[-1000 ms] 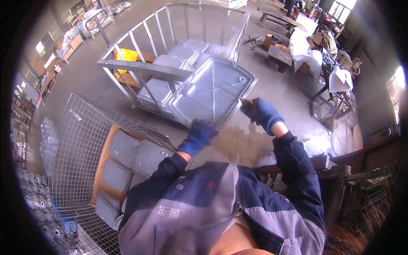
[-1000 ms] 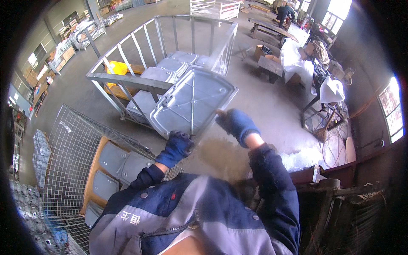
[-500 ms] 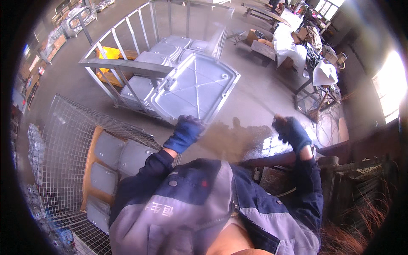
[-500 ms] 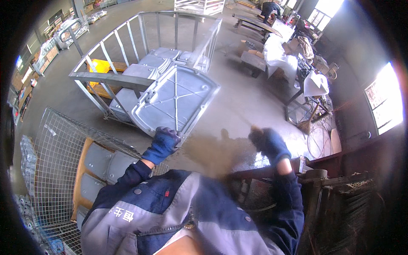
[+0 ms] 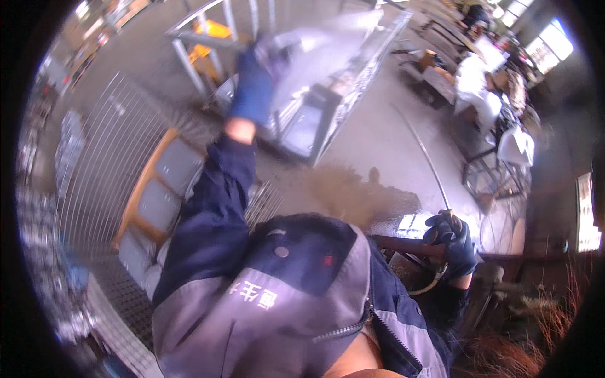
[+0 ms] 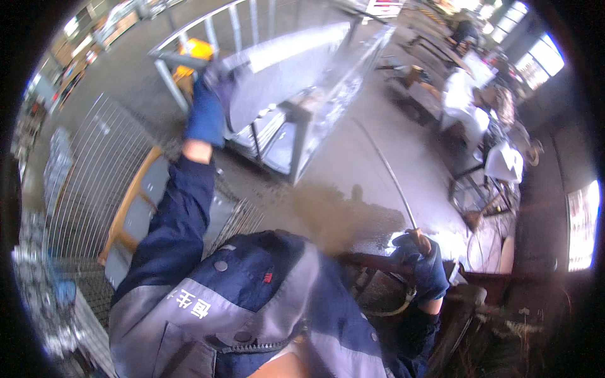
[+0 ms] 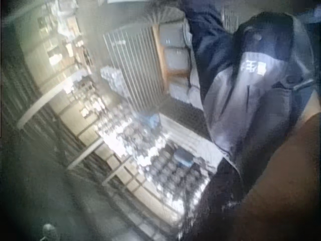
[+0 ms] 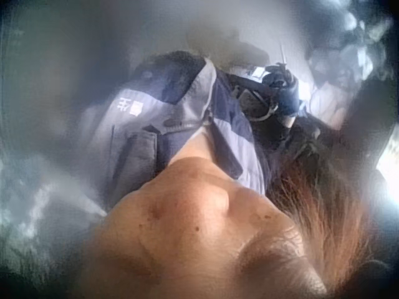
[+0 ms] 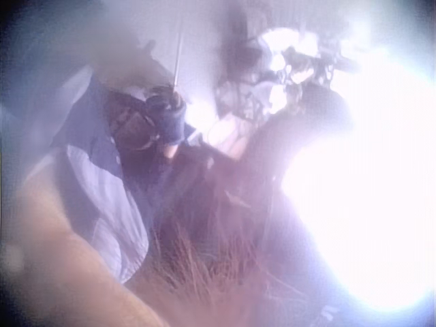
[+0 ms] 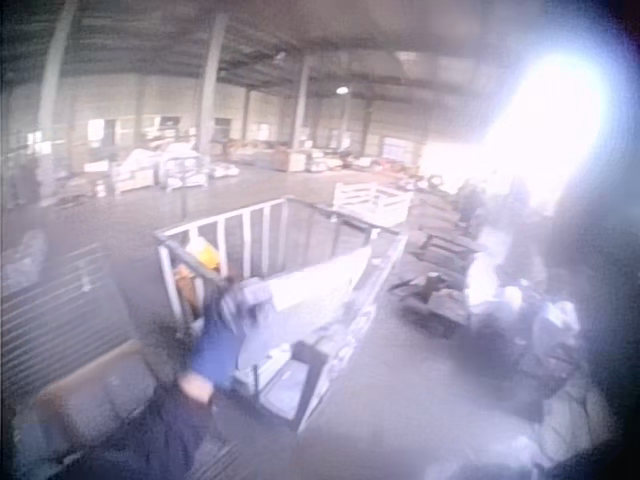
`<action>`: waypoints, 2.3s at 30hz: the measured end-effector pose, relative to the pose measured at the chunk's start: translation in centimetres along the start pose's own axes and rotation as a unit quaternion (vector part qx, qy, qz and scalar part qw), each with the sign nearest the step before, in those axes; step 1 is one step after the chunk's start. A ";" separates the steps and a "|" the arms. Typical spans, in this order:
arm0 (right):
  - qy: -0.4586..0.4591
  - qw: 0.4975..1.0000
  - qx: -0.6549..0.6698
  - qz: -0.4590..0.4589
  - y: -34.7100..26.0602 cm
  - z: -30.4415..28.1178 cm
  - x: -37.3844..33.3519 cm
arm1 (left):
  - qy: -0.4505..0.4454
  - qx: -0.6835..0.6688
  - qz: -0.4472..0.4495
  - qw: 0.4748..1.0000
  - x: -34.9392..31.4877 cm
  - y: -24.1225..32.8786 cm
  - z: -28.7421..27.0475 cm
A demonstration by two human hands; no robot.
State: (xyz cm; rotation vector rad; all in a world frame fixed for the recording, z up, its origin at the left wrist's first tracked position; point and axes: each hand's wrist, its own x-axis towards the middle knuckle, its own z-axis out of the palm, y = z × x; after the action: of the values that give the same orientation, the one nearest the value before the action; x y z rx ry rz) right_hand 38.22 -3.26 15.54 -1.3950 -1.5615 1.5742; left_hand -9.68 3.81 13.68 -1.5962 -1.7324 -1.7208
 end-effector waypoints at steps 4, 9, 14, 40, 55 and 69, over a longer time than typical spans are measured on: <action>-0.063 0.996 -0.049 -0.034 4.3 2.2 3.2 | 0.066 -0.145 -0.091 0.983 1.6 0.0 -13.9; -0.104 0.991 -0.080 -0.017 10.7 5.8 8.5 | 0.126 0.156 0.017 0.979 -4.6 8.7 -32.2; -0.133 0.975 -0.174 -0.028 12.5 10.6 11.6 | 0.237 0.228 -0.113 0.938 -9.8 16.1 -38.8; -0.097 0.951 -0.227 0.184 16.6 27.2 8.1 | -0.231 0.384 -0.557 0.699 -67.1 -17.2 -36.5; 0.088 0.974 -0.089 0.189 15.0 22.9 -2.7 | -0.321 0.420 -0.517 0.673 -67.0 -18.2 -35.9; 0.440 0.892 0.102 0.014 21.3 18.2 -18.6 | -0.820 0.229 -0.024 0.523 -43.8 -32.8 -9.3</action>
State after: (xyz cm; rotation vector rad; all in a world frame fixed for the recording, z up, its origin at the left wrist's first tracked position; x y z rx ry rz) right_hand 34.41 -31.53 -2.26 -1.6635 -0.7964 0.8456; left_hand -22.92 -16.98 -36.11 -2.8919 -2.1858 1.0830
